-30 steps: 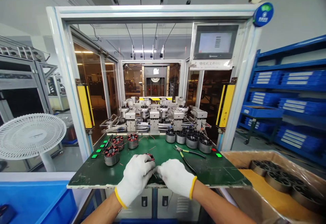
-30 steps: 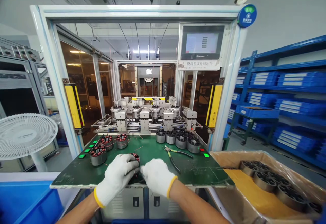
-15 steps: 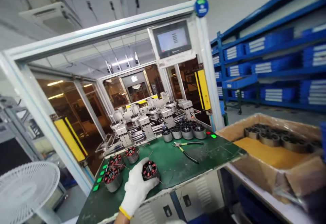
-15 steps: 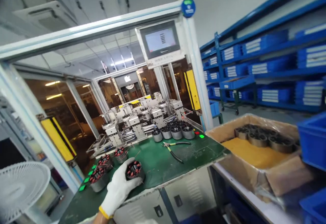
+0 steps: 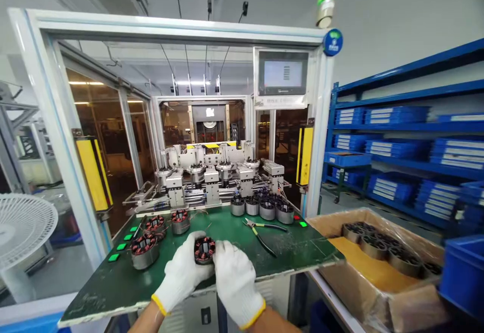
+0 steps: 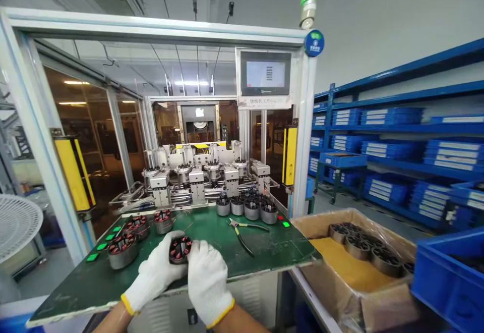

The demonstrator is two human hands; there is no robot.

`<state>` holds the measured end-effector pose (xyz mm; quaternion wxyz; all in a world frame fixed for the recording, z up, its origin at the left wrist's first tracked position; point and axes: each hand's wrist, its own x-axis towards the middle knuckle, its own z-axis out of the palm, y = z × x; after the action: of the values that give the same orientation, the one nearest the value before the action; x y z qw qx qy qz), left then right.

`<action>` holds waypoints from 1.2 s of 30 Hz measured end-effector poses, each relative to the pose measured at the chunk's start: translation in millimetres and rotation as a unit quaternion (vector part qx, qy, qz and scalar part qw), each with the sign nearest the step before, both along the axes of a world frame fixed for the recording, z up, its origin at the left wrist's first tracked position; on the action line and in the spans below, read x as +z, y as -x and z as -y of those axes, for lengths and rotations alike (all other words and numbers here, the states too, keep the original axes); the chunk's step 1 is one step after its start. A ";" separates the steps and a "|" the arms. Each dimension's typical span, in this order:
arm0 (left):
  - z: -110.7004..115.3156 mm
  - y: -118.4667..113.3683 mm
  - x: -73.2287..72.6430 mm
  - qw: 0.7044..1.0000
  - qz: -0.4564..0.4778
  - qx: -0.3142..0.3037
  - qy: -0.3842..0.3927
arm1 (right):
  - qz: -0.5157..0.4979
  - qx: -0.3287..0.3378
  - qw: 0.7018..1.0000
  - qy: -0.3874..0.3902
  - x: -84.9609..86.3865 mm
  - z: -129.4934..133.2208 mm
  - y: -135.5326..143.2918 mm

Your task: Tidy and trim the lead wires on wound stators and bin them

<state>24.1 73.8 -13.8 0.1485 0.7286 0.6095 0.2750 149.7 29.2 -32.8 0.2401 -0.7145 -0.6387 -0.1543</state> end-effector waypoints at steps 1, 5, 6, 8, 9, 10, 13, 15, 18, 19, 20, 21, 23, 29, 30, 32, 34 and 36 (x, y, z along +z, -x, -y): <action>1.4 -1.0 2.7 1.000 0.000 0.000 0.010 | -0.063 0.026 0.997 0.033 6.0 0.3 -1.8; 3.2 0.4 5.4 1.000 0.007 -0.017 0.021 | -0.361 0.163 0.894 0.209 24.9 -2.2 -10.3; 2.9 1.6 4.7 0.999 0.010 -0.024 0.021 | -0.396 0.173 0.867 0.246 27.0 -3.9 -13.0; 2.3 3.9 3.6 0.999 0.017 -0.042 0.020 | -0.405 0.191 0.846 0.289 29.7 -7.4 -20.6; 2.2 4.9 3.7 0.998 0.019 -0.049 0.021 | -0.408 0.202 0.837 0.302 31.3 -8.6 -25.9; 2.2 5.7 4.2 0.998 0.018 -0.055 0.024 | -0.403 0.209 0.840 0.299 33.8 -9.3 -32.3; 2.7 6.7 6.5 0.998 0.005 -0.059 0.034 | -0.240 0.188 0.936 0.176 48.2 -7.9 -53.1; 2.4 6.4 6.8 0.998 0.001 -0.055 0.037 | -0.018 0.181 0.980 0.082 60.4 -4.7 -60.9; 0.6 6.4 4.3 0.998 0.009 -0.054 0.036 | 0.210 0.252 0.943 0.065 73.1 -1.3 -55.7; -0.2 6.9 3.2 0.997 0.016 -0.060 0.034 | 0.218 0.285 0.930 0.077 74.7 -1.6 -50.6; -1.0 7.7 2.3 0.997 0.024 -0.070 0.032 | 0.179 0.310 0.929 0.095 74.7 -2.7 -44.6; -1.7 8.9 1.5 0.996 0.033 -0.082 0.030 | 0.106 0.324 0.933 0.118 73.1 -4.1 -38.5; -2.8 11.7 0.7 0.993 0.046 -0.103 0.028 | -0.066 0.310 0.935 0.161 64.6 -5.1 -27.3; -4.6 16.0 -1.0 0.990 0.069 -0.118 0.025 | -0.187 0.287 0.933 0.113 13.6 28.7 -14.5; -4.7 16.0 -1.4 0.990 0.074 -0.119 0.022 | -0.173 0.293 0.937 0.086 7.3 34.0 -15.0; -4.8 15.9 -1.8 0.988 0.086 -0.126 0.021 | -0.114 0.258 0.958 0.045 1.1 37.1 -16.3; -5.5 16.3 -1.7 0.986 0.097 -0.134 0.027 | -0.037 0.164 0.985 0.026 2.6 31.4 -17.0; -7.4 17.4 -1.2 0.983 0.110 -0.145 0.035 | 0.013 0.097 0.995 0.028 8.3 22.8 -17.3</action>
<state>6.7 81.2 -15.0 0.2783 0.7691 0.4864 0.3074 167.0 6.4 -24.4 0.2256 -0.6536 -0.7121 -0.1219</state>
